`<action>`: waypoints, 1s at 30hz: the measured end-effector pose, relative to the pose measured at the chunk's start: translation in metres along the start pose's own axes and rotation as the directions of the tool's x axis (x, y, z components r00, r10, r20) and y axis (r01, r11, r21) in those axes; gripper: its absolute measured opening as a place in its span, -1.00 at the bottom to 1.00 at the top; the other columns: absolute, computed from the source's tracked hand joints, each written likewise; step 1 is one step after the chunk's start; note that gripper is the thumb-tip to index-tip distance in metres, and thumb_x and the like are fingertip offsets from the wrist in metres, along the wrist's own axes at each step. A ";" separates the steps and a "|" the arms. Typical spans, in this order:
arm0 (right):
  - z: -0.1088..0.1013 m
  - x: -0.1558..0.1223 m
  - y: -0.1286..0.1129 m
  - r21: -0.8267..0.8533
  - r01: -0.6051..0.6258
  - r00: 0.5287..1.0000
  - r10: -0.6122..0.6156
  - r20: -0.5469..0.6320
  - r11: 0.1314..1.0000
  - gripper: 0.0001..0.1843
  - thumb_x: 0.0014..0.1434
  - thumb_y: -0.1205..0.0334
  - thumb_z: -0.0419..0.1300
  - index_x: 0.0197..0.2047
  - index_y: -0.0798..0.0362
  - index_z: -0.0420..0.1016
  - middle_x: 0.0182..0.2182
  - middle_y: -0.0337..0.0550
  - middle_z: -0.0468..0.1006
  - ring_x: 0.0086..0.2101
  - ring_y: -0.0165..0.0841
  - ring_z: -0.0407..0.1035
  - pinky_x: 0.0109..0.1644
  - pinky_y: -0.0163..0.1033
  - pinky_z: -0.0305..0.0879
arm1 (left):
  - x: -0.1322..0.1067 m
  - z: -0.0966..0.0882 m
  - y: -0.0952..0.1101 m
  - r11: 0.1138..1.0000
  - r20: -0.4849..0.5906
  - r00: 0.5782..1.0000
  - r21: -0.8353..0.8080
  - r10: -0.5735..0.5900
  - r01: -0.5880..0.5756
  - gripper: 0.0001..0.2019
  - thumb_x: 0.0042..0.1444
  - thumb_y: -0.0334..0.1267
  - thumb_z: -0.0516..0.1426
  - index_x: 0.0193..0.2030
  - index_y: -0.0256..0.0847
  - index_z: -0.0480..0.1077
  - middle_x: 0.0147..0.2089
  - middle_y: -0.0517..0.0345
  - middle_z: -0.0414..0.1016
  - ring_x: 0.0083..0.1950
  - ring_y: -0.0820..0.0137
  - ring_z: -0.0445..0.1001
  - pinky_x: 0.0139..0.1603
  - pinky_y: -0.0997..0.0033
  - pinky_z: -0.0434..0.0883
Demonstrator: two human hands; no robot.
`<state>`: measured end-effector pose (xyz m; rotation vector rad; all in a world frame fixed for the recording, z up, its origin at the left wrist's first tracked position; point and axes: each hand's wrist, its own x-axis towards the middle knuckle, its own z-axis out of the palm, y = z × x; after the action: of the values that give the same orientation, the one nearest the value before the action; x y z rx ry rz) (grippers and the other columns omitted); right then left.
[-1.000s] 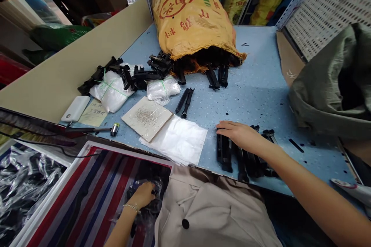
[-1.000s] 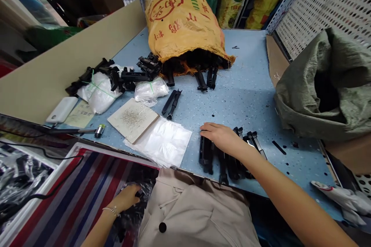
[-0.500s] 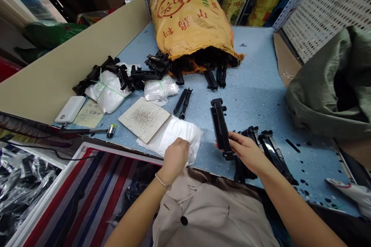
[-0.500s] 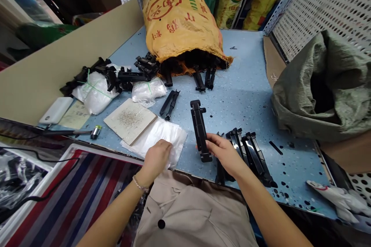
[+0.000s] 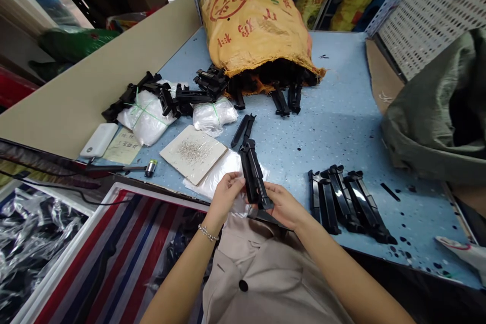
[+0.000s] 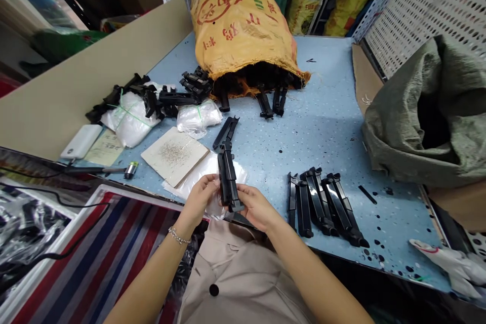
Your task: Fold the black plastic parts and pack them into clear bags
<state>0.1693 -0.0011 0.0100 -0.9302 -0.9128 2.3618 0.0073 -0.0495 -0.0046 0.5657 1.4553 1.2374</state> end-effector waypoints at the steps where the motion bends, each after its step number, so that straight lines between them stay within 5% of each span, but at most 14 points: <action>1: 0.000 0.001 0.001 0.016 0.006 1.000 -0.006 -0.001 1.000 -0.66 0.05 0.08 0.34 -0.17 0.12 0.60 -0.32 -0.04 0.64 -0.33 -0.33 0.52 -0.28 -0.30 0.43 | 0.000 -0.002 -0.001 1.000 0.018 1.000 -0.006 -0.002 0.002 -0.59 -0.11 -0.04 0.27 -0.18 -0.27 0.42 -0.39 0.15 0.50 -0.40 0.43 0.43 -0.36 0.45 0.33; 9: -0.015 -0.023 -0.016 -0.006 0.019 0.996 -0.019 -0.081 1.000 -0.73 0.10 0.09 0.30 -0.20 0.09 0.60 -0.03 -0.01 0.57 -0.22 -0.32 0.50 -0.27 -0.33 0.43 | 0.001 -0.002 -0.005 0.957 -0.103 0.984 0.267 0.143 -0.112 -0.64 -0.23 -0.09 0.35 -0.59 -0.21 0.25 -0.62 0.37 0.22 -0.55 0.55 0.17 -0.50 0.52 0.13; 12: -0.011 -0.028 -0.020 -0.028 0.001 0.999 -0.002 -0.047 1.000 -0.75 0.08 0.08 0.31 -0.20 0.04 0.59 -0.03 -0.07 0.57 -0.26 -0.34 0.51 -0.29 -0.33 0.42 | 0.003 0.003 -0.002 0.944 -0.047 0.984 0.293 0.171 -0.150 -0.65 -0.22 -0.13 0.34 -0.59 -0.21 0.23 -0.57 0.35 0.25 -0.51 0.54 0.20 -0.48 0.52 0.15; 16: -0.008 -0.026 -0.023 -0.030 0.018 0.998 -0.020 -0.060 0.999 -0.71 0.04 0.08 0.33 -0.19 0.06 0.59 -0.04 -0.04 0.58 -0.25 -0.31 0.51 -0.32 -0.32 0.41 | 0.004 -0.002 0.001 0.983 0.042 0.998 0.176 0.051 -0.058 -0.75 -0.16 -0.12 0.30 -0.51 -0.25 0.40 -0.51 0.23 0.41 -0.48 0.49 0.30 -0.43 0.48 0.22; 25: -0.011 -0.022 -0.020 0.051 -0.026 0.999 0.024 0.036 0.998 -0.75 0.12 0.14 0.28 -0.17 0.10 0.57 -0.05 0.00 0.58 -0.28 -0.35 0.50 -0.32 -0.35 0.41 | 0.004 0.007 -0.002 0.928 -0.051 0.994 0.366 0.095 -0.070 -0.83 -0.22 -0.29 0.29 -0.58 -0.23 0.36 -0.58 0.29 0.36 -0.53 0.51 0.28 -0.49 0.50 0.21; 30: -0.022 -0.010 -0.010 0.058 -0.046 0.999 0.047 -0.012 0.997 -0.78 0.12 0.18 0.29 -0.21 0.14 0.58 -0.11 0.04 0.60 -0.28 -0.34 0.51 -0.31 -0.36 0.40 | 0.007 0.004 -0.005 0.931 0.000 0.998 0.360 0.069 -0.064 -0.90 -0.16 -0.30 0.24 -0.51 -0.23 0.39 -0.54 0.24 0.42 -0.52 0.49 0.34 -0.48 0.50 0.25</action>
<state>0.1938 0.0086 0.0094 -0.9534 -0.8217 2.4048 0.0099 -0.0440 -0.0116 0.8606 1.6995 1.0300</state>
